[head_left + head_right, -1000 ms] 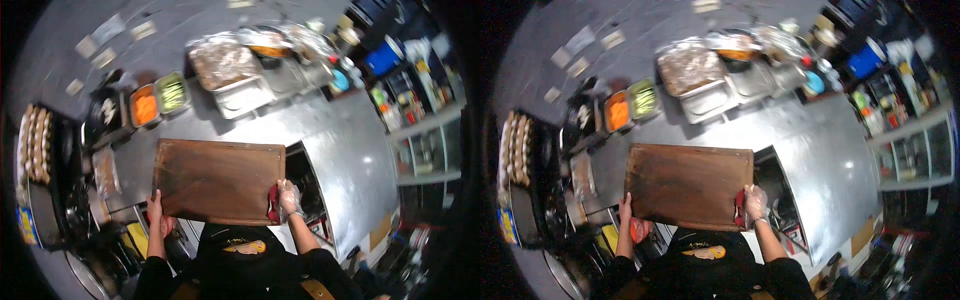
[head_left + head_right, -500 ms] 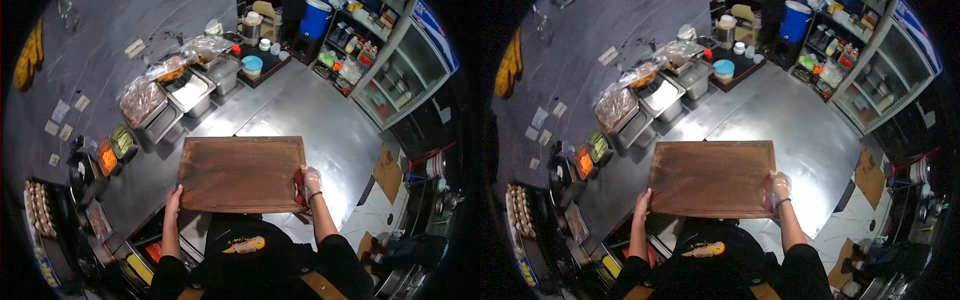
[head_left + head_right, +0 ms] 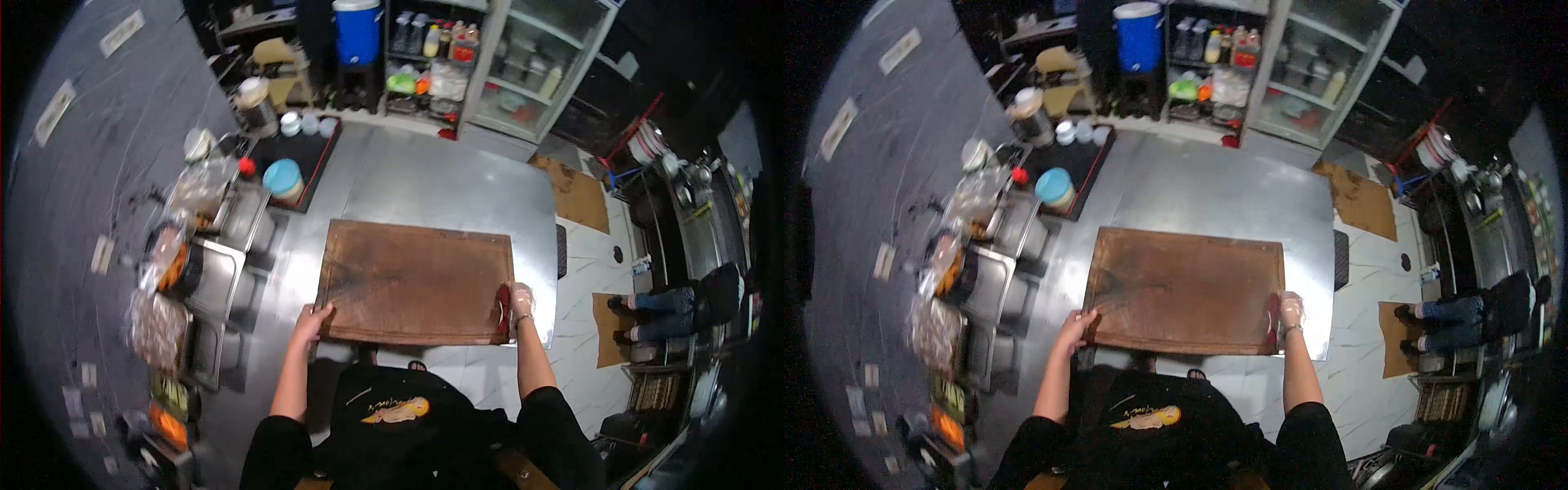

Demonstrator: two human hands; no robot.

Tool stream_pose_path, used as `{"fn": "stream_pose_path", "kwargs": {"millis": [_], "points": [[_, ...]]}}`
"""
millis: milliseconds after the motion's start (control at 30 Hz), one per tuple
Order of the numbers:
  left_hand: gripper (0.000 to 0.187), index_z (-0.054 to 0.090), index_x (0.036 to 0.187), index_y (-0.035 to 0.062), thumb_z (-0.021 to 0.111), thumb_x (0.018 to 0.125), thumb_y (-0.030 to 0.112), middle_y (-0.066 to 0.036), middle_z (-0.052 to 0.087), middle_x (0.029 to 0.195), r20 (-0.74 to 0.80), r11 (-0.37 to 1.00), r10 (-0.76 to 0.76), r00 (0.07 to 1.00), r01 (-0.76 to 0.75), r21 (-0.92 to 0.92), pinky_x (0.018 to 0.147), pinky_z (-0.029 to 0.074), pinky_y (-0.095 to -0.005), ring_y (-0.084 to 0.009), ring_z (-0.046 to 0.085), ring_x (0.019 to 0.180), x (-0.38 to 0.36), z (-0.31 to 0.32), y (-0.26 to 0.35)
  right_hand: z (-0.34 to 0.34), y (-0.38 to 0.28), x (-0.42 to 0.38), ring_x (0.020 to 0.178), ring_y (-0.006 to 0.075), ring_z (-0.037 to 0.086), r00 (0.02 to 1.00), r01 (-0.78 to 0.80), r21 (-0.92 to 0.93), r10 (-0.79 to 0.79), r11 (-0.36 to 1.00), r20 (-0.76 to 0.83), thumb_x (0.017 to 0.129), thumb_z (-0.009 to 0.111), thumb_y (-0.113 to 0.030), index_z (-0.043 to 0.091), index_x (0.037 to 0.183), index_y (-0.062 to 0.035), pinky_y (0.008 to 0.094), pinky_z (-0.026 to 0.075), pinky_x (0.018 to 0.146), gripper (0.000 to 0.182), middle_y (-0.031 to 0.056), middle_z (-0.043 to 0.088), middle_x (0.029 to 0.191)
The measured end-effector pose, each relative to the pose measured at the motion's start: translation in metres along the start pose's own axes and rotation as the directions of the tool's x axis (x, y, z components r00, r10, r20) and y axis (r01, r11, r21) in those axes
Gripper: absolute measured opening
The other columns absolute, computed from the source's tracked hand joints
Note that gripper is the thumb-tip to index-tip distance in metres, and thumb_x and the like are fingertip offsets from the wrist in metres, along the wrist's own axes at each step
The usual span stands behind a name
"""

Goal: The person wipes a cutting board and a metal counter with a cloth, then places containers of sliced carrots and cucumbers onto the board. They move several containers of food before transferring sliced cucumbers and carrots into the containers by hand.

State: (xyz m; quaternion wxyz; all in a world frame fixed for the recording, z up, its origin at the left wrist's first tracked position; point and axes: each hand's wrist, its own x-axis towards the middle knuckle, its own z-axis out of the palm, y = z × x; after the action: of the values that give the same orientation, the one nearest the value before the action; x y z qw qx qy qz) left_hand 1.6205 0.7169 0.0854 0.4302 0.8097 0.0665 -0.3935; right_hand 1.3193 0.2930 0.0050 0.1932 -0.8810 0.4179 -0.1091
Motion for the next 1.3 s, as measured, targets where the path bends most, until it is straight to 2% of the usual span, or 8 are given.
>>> {"fn": "stream_pose_path", "kwargs": {"millis": [367,533,667,733,833,933,1100,1300], "points": [[0.064,0.044,0.122,0.0023,0.067,0.073,0.037,-0.024,0.043,0.119,0.121,0.797,0.315,0.941,-0.332,0.504,0.092,0.038,-0.0389,-0.0362,0.045,0.111,0.043,-0.018,0.057,-0.037,-0.053,-0.023,0.092,0.0391,0.056,0.797,-0.598,-0.044,0.588,0.800,-0.136,0.078,0.046,-0.023,0.058,0.099,-0.0044,0.0443,0.044,0.080,0.030,0.0266,0.057,0.099],[0.049,0.047,0.115,0.0035,0.067,0.075,0.025,-0.018,0.046,0.118,0.162,0.790,0.507,0.847,-0.532,0.306,0.088,0.040,-0.0385,-0.0311,0.049,0.107,0.062,-0.008,0.057,-0.037,-0.022,-0.060,0.087,0.0384,0.057,0.698,-0.714,-0.088,0.716,0.694,-0.020,0.079,0.049,-0.025,0.059,0.094,-0.0025,0.0438,0.046,0.076,0.028,0.0233,0.060,0.092],[0.037,0.050,0.110,0.0016,0.064,0.077,0.012,-0.014,0.058,0.105,0.235,0.782,0.591,0.772,-0.620,0.066,0.085,0.043,-0.0331,-0.0231,0.055,0.098,0.051,0.011,0.071,-0.047,0.000,-0.057,0.080,0.0358,0.059,0.764,-0.636,-0.229,0.558,0.737,-0.325,0.082,0.049,-0.025,0.062,0.081,-0.0028,0.0419,0.047,0.071,0.026,0.0205,0.061,0.082],[0.034,0.051,0.109,0.0013,0.063,0.078,0.009,-0.014,0.059,0.103,0.294,0.780,0.608,0.737,-0.624,-0.051,0.085,0.043,-0.0320,-0.0215,0.056,0.096,0.049,0.026,0.070,-0.072,-0.047,-0.053,0.079,0.0336,0.059,0.773,-0.325,0.317,0.444,0.891,-0.454,0.082,0.048,-0.018,0.061,0.082,-0.0030,0.0417,0.047,0.071,0.020,0.0180,0.062,0.084],[0.029,0.052,0.107,0.0008,0.060,0.080,0.009,-0.015,0.060,0.103,0.376,0.734,0.646,0.665,-0.676,-0.066,0.083,0.044,-0.0302,-0.0198,0.059,0.095,0.029,0.054,0.084,-0.079,-0.131,-0.032,0.086,0.0290,0.058,0.982,0.113,0.204,-0.078,0.972,-0.174,0.074,0.052,-0.012,0.061,0.087,-0.0061,0.0383,0.047,0.077,0.016,0.0138,0.061,0.089],[0.028,0.053,0.108,0.0007,0.058,0.082,0.011,-0.015,0.059,0.105,0.490,0.623,0.684,0.540,-0.782,-0.008,0.083,0.046,-0.0314,-0.0221,0.058,0.096,-0.003,0.083,0.111,-0.079,-0.182,-0.028,0.100,0.0267,0.054,0.852,0.454,0.218,-0.492,0.864,0.179,0.067,0.059,-0.017,0.059,0.098,-0.0086,0.0362,0.044,0.086,0.032,0.0116,0.057,0.104],[0.035,0.050,0.110,-0.0053,0.049,0.079,0.010,-0.022,0.049,0.117,0.688,0.041,0.710,0.149,-0.985,0.170,0.095,0.037,-0.0382,-0.0328,0.046,0.111,0.017,0.176,0.073,-0.029,-0.188,-0.029,0.110,0.0330,0.046,0.924,0.355,0.129,-0.369,0.926,0.101,0.063,0.064,-0.023,0.054,0.109,-0.0096,0.0394,0.041,0.091,0.049,0.0156,0.047,0.118],[0.055,0.034,0.123,-0.0046,0.057,0.075,0.011,-0.026,0.036,0.125,0.813,0.055,0.557,0.169,-0.984,0.167,0.098,0.034,-0.0406,-0.0382,0.036,0.119,0.000,0.186,0.071,-0.013,-0.184,-0.027,0.106,0.0377,0.046,0.940,0.295,0.000,-0.291,0.955,0.179,0.062,0.066,-0.019,0.053,0.109,-0.0084,0.0423,0.042,0.087,0.050,0.0171,0.047,0.115]]}}
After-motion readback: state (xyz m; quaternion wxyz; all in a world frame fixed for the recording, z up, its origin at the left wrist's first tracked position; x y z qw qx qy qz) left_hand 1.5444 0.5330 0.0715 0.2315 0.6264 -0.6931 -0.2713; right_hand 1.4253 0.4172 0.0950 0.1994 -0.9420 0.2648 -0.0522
